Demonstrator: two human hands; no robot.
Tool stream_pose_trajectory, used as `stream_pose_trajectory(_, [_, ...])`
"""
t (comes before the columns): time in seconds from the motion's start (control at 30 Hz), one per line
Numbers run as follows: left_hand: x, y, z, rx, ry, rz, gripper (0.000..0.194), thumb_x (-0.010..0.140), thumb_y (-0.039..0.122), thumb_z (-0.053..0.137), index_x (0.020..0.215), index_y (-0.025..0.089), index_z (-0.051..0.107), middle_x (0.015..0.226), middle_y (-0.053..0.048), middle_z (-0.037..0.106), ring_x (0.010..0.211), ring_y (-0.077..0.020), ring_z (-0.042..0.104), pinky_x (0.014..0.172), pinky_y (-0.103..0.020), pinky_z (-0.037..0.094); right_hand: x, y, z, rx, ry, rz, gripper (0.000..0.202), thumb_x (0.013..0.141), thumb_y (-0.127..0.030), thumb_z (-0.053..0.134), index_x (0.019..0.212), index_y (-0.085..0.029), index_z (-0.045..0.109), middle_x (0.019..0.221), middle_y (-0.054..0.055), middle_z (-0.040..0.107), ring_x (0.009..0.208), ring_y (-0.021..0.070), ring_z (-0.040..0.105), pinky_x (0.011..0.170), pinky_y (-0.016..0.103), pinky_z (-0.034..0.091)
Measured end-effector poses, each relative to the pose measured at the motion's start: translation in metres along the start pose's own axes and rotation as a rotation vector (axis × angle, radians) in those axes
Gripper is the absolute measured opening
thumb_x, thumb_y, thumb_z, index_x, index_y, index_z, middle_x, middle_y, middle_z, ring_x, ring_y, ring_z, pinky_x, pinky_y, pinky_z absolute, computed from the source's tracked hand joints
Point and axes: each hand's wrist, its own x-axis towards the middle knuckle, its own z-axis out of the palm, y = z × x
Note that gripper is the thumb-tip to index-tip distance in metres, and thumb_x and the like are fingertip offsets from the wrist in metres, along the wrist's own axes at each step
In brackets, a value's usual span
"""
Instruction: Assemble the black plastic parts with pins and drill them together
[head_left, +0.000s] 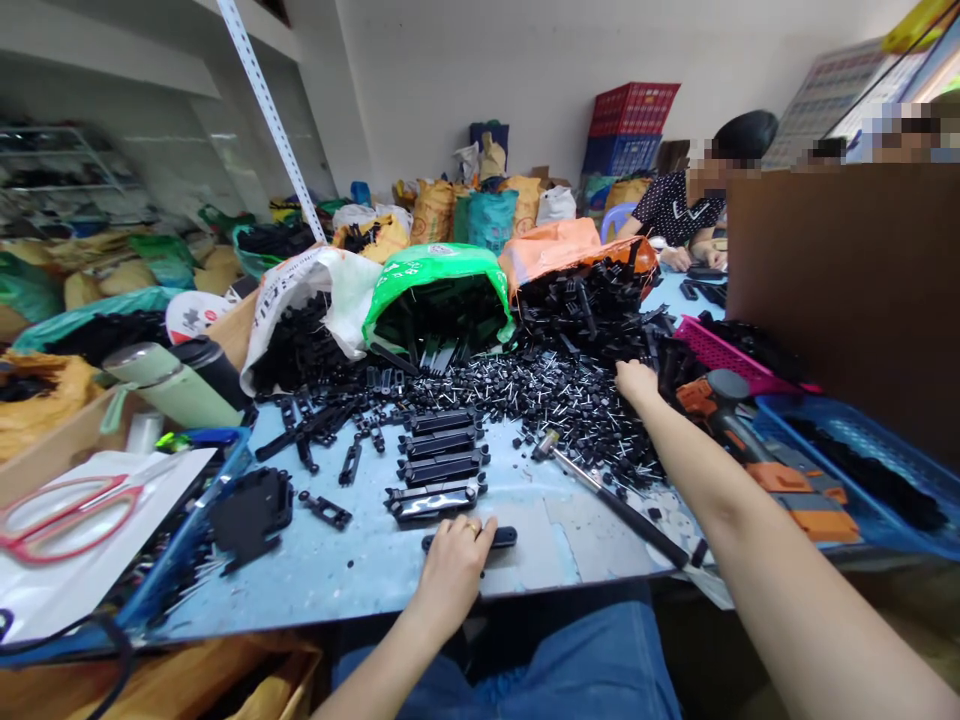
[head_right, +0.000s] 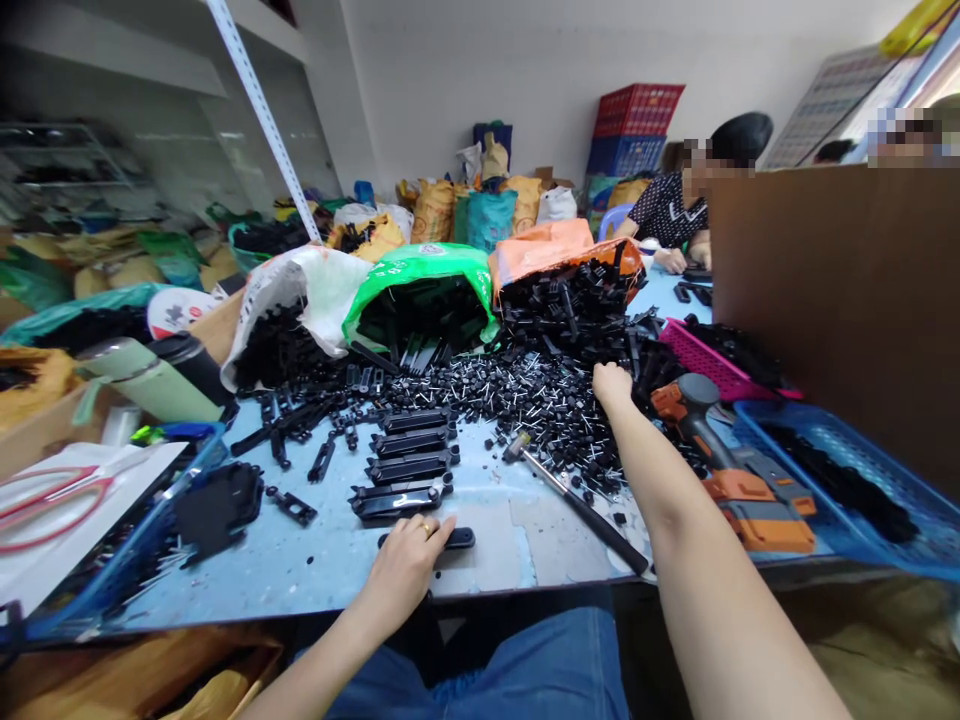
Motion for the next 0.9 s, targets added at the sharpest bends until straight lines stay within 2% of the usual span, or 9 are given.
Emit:
stream_pose_trajectory(0.13, [-0.006,-0.008,0.008,-0.059,0.057,-0.091,0.045,0.081,0.004,0.042,0.123,0.018,0.047,0.101,-0.009,0.059,0.090,-0.0227,0.055,0.075,-0.037,0.048,-0.019,-0.008,-0.012,0.113,0.190,0.021,0.036,0.084,-0.033,0.043,0.103,-0.008,0.062,0.099,0.019,0.059,0.091,0.0257,0.055,0.075,0.033,0.039])
stream_pose_trajectory(0.23, [0.001,-0.009,0.002,-0.189,0.286,-0.118,0.050,0.086,0.023,0.048,0.134,0.019,0.034,0.121,-0.012,0.050,0.111,-0.0248,0.048,0.088,-0.039,0.044,-0.076,-0.023,-0.029,0.557,0.383,-0.097,0.037,0.080,-0.040,0.048,0.101,-0.014,0.065,0.095,0.013,0.064,0.084,0.0232,0.058,0.075,0.033,0.043])
stream_pose_trajectory(0.27, [0.005,-0.008,-0.002,-0.199,0.384,-0.124,0.053,0.086,0.027,0.048,0.135,0.018,0.031,0.127,-0.014,0.045,0.118,-0.0265,0.042,0.093,-0.042,0.040,-0.101,-0.031,-0.035,0.767,0.344,-0.130,0.037,0.078,-0.041,0.051,0.099,-0.015,0.066,0.090,0.010,0.065,0.077,0.0211,0.059,0.071,0.032,0.045])
stream_pose_trajectory(0.4, [0.027,-0.007,-0.021,-0.213,0.629,-0.149,0.041,0.087,0.029,0.047,0.127,0.018,0.045,0.123,-0.015,0.049,0.121,-0.0303,0.039,0.098,-0.050,0.031,-0.197,-0.067,-0.046,1.497,-0.251,-0.157,0.039,0.078,-0.045,0.053,0.098,-0.013,0.065,0.076,0.008,0.064,0.057,0.0161,0.058,0.050,0.028,0.046])
stream_pose_trajectory(0.47, [0.034,-0.006,-0.022,-0.363,0.619,-0.139,0.027,0.090,0.024,0.041,0.113,0.018,0.054,0.102,-0.010,0.059,0.104,-0.0241,0.051,0.090,-0.042,0.040,-0.227,-0.083,-0.041,1.654,-0.313,-0.209,0.042,0.078,-0.046,0.054,0.104,-0.014,0.063,0.072,0.006,0.062,0.056,0.0150,0.056,0.051,0.028,0.046])
stream_pose_trajectory(0.6, [0.044,0.006,-0.004,-0.580,0.481,-0.054,0.027,0.092,0.018,0.032,0.096,0.017,0.059,0.086,-0.007,0.059,0.084,-0.0183,0.054,0.076,-0.034,0.045,-0.245,-0.112,-0.013,1.480,0.005,-0.375,0.046,0.080,-0.051,0.050,0.115,-0.022,0.057,0.098,0.008,0.059,0.088,0.0219,0.056,0.077,0.037,0.047])
stream_pose_trajectory(0.67, [0.052,0.015,0.009,-0.556,0.464,-0.087,0.029,0.092,0.019,0.030,0.095,0.017,0.058,0.086,-0.007,0.059,0.084,-0.0190,0.054,0.078,-0.036,0.045,-0.244,-0.125,0.005,1.353,0.082,-0.334,0.051,0.091,-0.049,0.022,0.120,-0.021,0.052,0.112,0.012,0.055,0.103,0.0250,0.051,0.087,0.042,0.043])
stream_pose_trajectory(0.77, [0.064,0.027,0.024,-0.548,0.484,-0.148,0.030,0.093,0.020,0.028,0.097,0.016,0.057,0.088,-0.008,0.059,0.087,-0.0196,0.054,0.081,-0.038,0.044,-0.246,-0.145,0.026,1.337,0.119,-0.156,0.066,0.091,-0.033,-0.012,0.134,-0.016,0.035,0.117,0.016,0.053,0.109,0.0258,0.050,0.090,0.045,0.041])
stream_pose_trajectory(0.9, [0.067,0.028,0.025,-0.624,0.506,-0.164,0.028,0.093,0.019,0.027,0.100,0.016,0.054,0.095,-0.008,0.059,0.092,-0.0188,0.053,0.084,-0.036,0.043,-0.253,-0.171,0.040,1.395,0.169,-0.170,0.054,0.092,-0.039,-0.002,0.136,-0.024,0.027,0.117,0.010,0.055,0.111,0.0263,0.050,0.088,0.043,0.043])
